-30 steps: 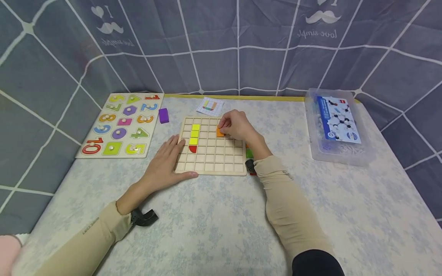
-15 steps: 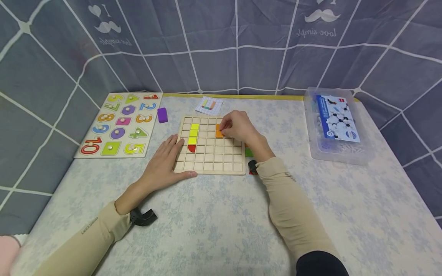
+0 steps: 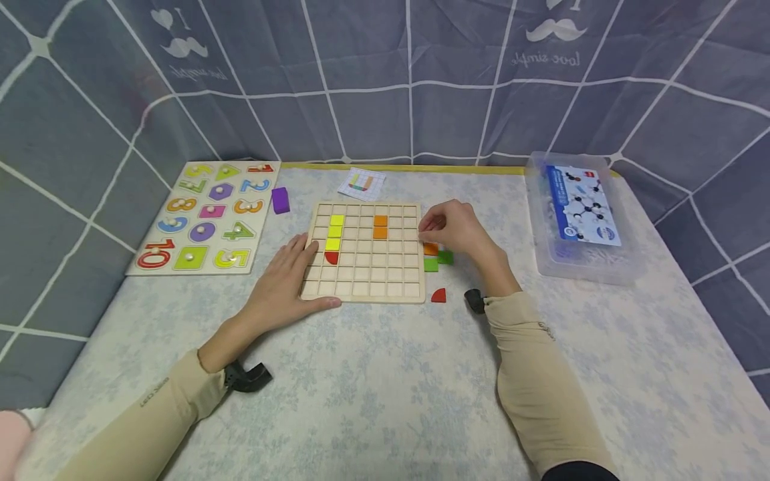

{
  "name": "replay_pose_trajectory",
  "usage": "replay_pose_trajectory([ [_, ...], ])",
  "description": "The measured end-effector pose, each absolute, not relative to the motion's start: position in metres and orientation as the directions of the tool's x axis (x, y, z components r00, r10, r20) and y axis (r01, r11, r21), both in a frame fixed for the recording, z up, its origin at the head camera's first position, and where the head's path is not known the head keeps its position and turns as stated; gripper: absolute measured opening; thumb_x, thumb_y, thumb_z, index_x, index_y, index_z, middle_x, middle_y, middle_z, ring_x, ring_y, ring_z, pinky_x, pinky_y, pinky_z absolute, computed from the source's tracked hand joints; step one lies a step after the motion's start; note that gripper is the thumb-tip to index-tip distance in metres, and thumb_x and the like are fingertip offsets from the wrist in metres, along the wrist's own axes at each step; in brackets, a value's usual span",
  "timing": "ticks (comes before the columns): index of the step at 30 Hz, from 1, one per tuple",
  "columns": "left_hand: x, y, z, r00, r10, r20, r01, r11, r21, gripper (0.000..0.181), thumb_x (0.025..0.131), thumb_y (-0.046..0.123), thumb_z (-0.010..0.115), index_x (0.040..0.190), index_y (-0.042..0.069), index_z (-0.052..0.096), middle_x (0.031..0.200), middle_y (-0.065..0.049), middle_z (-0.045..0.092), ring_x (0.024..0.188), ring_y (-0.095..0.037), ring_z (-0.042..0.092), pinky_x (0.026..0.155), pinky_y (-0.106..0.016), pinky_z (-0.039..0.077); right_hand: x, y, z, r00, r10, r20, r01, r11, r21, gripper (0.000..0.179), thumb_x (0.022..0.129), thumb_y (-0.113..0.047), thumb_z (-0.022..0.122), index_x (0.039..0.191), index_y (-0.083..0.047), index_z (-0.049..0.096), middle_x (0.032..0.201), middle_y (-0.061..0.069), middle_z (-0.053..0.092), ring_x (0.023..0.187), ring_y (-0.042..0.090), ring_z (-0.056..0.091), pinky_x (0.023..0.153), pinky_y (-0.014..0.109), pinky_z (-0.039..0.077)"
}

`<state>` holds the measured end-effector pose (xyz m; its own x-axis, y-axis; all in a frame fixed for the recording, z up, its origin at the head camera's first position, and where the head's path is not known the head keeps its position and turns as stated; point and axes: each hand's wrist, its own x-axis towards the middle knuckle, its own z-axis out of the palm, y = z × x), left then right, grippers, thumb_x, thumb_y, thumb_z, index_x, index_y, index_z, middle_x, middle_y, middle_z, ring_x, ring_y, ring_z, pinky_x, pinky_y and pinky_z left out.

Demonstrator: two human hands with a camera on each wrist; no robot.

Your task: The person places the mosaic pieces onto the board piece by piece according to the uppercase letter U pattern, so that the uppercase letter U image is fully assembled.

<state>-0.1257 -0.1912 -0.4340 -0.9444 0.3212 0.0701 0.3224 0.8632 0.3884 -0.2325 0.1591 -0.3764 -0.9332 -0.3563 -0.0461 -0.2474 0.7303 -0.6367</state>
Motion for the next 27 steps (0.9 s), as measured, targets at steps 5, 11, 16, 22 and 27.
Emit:
replay_pose_trajectory([
  [5, -0.127, -0.191, -0.434, -0.943, 0.325, 0.070, 0.327, 0.863, 0.385, 0.123, 0.082, 0.074, 0.074, 0.169, 0.007, 0.018, 0.178, -0.016, 0.008, 0.166, -0.031, 0.003, 0.136, -0.046, 0.004, -0.226, 0.176, -0.377, -0.927, -0.361, -0.099, -0.223, 0.744, -0.630, 0.024, 0.090, -0.021, 0.086, 0.107, -0.007, 0.079, 0.096, 0.008, 0.078, 0.090, 0.022, 0.069, 0.079, 0.033, 0.052],
  [11, -0.125, -0.190, -0.433, -0.944, 0.323, 0.063, 0.321, 0.860, 0.396, 0.123, 0.082, 0.074, 0.073, 0.169, 0.007, 0.018, 0.178, -0.016, 0.007, 0.166, -0.030, 0.003, 0.136, -0.046, 0.004, -0.224, 0.183, -0.380, -0.911, -0.398, -0.113, -0.235, 0.721, -0.652, 0.027, 0.085, -0.016, 0.090, 0.107, -0.005, 0.079, 0.096, 0.009, 0.076, 0.089, 0.020, 0.067, 0.077, 0.027, 0.053],
  [16, -0.124, -0.192, -0.431, -0.947, 0.315, 0.066, 0.315, 0.862, 0.396, 0.123, 0.082, 0.074, 0.074, 0.169, 0.007, 0.019, 0.178, -0.016, 0.009, 0.166, -0.031, 0.004, 0.136, -0.047, 0.005, -0.226, 0.182, -0.383, -0.903, -0.417, -0.108, -0.250, 0.712, -0.656, 0.023, 0.085, -0.012, 0.090, 0.103, -0.004, 0.078, 0.092, 0.009, 0.073, 0.087, 0.021, 0.065, 0.075, 0.026, 0.052],
  [22, -0.125, -0.192, -0.432, -0.945, 0.319, 0.072, 0.320, 0.859, 0.399, 0.123, 0.082, 0.074, 0.074, 0.169, 0.007, 0.019, 0.178, -0.016, 0.008, 0.166, -0.031, 0.004, 0.136, -0.048, 0.005, -0.225, 0.181, -0.382, -0.908, -0.402, -0.119, -0.222, 0.702, -0.677, 0.026, 0.085, -0.010, 0.089, 0.105, -0.002, 0.075, 0.095, 0.011, 0.072, 0.088, 0.022, 0.065, 0.077, 0.026, 0.053],
  [27, -0.124, -0.191, -0.433, -0.944, 0.321, 0.073, 0.323, 0.858, 0.400, 0.123, 0.082, 0.074, 0.074, 0.169, 0.006, 0.019, 0.178, -0.016, 0.008, 0.166, -0.031, 0.004, 0.136, -0.048, 0.005, -0.225, 0.185, -0.382, -0.908, -0.404, -0.109, -0.219, 0.679, -0.700, 0.020, 0.089, -0.010, 0.085, 0.105, -0.003, 0.075, 0.096, 0.012, 0.074, 0.088, 0.023, 0.068, 0.078, 0.027, 0.053],
])
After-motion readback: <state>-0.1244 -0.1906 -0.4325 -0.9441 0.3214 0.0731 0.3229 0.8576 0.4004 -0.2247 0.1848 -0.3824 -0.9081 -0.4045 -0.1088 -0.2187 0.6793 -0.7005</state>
